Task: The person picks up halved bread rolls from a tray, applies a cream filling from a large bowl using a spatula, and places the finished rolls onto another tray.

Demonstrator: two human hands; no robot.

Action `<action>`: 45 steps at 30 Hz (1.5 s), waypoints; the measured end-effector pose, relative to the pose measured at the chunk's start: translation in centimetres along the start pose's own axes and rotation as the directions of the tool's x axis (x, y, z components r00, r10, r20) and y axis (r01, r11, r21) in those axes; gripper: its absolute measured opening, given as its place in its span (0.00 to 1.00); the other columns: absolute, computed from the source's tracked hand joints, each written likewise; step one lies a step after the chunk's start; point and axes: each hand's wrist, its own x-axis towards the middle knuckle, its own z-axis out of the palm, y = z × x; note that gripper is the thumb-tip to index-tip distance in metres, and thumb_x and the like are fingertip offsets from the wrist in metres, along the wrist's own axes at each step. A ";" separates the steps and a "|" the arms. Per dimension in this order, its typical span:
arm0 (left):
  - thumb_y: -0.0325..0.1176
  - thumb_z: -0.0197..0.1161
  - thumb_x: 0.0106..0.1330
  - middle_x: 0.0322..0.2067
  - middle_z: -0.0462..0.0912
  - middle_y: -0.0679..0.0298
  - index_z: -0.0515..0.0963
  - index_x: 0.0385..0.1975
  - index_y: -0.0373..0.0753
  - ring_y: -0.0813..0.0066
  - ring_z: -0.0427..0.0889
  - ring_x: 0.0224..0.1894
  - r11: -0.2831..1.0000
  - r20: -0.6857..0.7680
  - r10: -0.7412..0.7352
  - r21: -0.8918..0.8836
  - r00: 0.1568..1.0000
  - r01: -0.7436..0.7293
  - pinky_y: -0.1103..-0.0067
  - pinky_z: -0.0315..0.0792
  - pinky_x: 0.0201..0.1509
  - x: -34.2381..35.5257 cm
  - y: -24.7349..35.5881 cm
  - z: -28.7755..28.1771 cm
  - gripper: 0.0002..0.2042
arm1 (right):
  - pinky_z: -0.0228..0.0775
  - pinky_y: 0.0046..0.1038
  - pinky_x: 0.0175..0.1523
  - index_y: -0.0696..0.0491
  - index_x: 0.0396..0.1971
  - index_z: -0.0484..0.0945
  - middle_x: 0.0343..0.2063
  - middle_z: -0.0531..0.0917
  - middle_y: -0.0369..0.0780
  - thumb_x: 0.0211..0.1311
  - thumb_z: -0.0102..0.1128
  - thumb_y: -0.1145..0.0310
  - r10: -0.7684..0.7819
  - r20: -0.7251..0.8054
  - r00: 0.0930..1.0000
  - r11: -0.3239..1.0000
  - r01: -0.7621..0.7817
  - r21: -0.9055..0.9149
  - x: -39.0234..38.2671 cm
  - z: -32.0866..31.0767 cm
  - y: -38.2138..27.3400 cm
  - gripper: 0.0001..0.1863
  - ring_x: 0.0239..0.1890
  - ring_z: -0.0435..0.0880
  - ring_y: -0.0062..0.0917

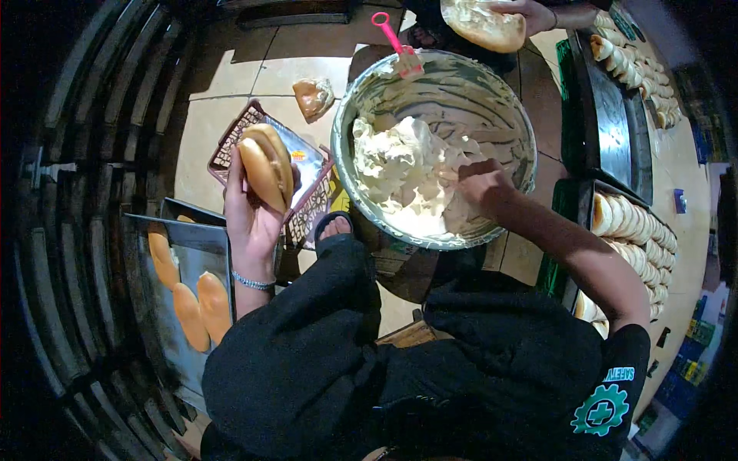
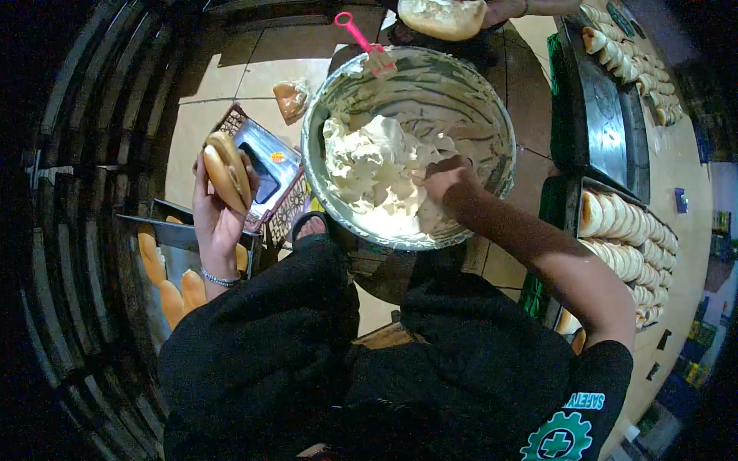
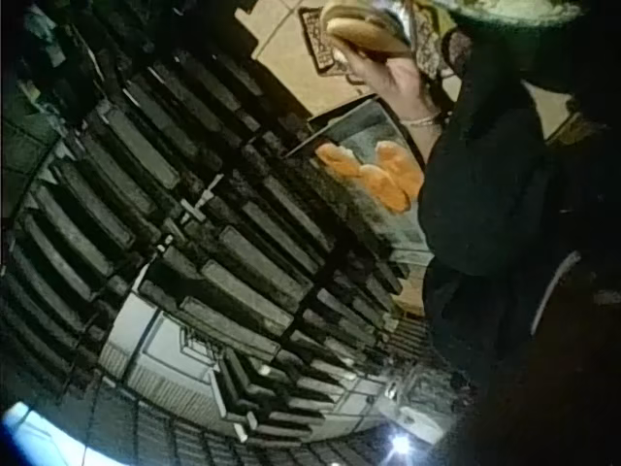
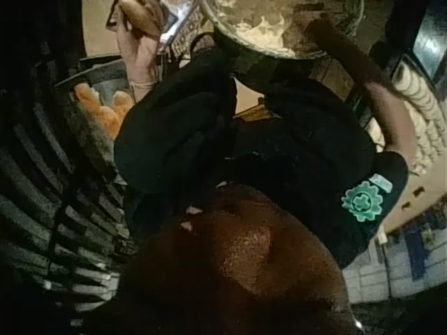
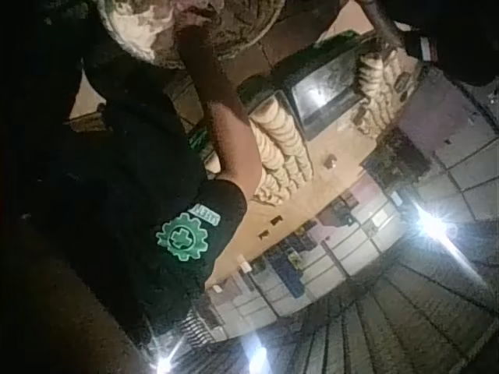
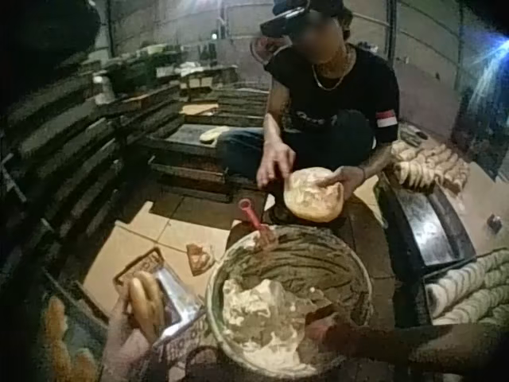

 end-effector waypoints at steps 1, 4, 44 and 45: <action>0.46 0.56 0.70 0.49 0.80 0.55 0.73 0.53 0.37 0.57 0.81 0.49 1.000 -0.001 -0.006 -0.003 1.000 0.006 0.57 0.77 0.55 0.0 -0.1 -0.3 0.21 | 0.74 0.35 0.29 0.54 0.26 0.76 0.21 0.79 0.40 0.46 0.59 0.71 -0.048 -0.205 0.977 0.995 0.064 0.072 -0.7 1.2 0.8 0.06 0.24 0.82 0.33; 0.48 0.53 0.72 0.52 0.77 0.52 0.69 0.57 0.36 0.55 0.80 0.52 1.000 -0.027 -0.008 -0.010 1.000 0.007 0.56 0.76 0.57 -2.0 1.3 -0.9 0.23 | 0.75 0.35 0.31 0.55 0.32 0.76 0.25 0.80 0.40 0.46 0.60 0.71 -0.147 -0.279 0.949 0.987 0.160 0.026 -2.5 -4.0 2.1 0.10 0.28 0.83 0.34; 0.44 0.45 0.76 0.61 0.71 0.57 0.63 0.65 0.38 0.63 0.68 0.65 0.971 -0.081 -0.011 0.238 0.997 0.030 0.61 0.59 0.70 -3.2 -1.2 -5.3 0.23 | 0.73 0.40 0.43 0.50 0.37 0.85 0.31 0.85 0.46 0.63 0.54 0.56 0.161 0.281 0.946 0.455 -0.324 0.829 0.7 2.0 -2.5 0.16 0.35 0.83 0.43; 0.44 0.45 0.76 0.61 0.71 0.57 0.63 0.65 0.38 0.63 0.68 0.65 0.972 -0.135 -0.006 0.234 0.991 0.038 0.61 0.59 0.70 -3.3 -1.3 -5.1 0.23 | 0.73 0.40 0.43 0.51 0.35 0.85 0.31 0.85 0.47 0.63 0.53 0.56 0.144 0.302 0.943 0.450 -0.334 0.828 1.1 1.9 -2.8 0.16 0.35 0.83 0.43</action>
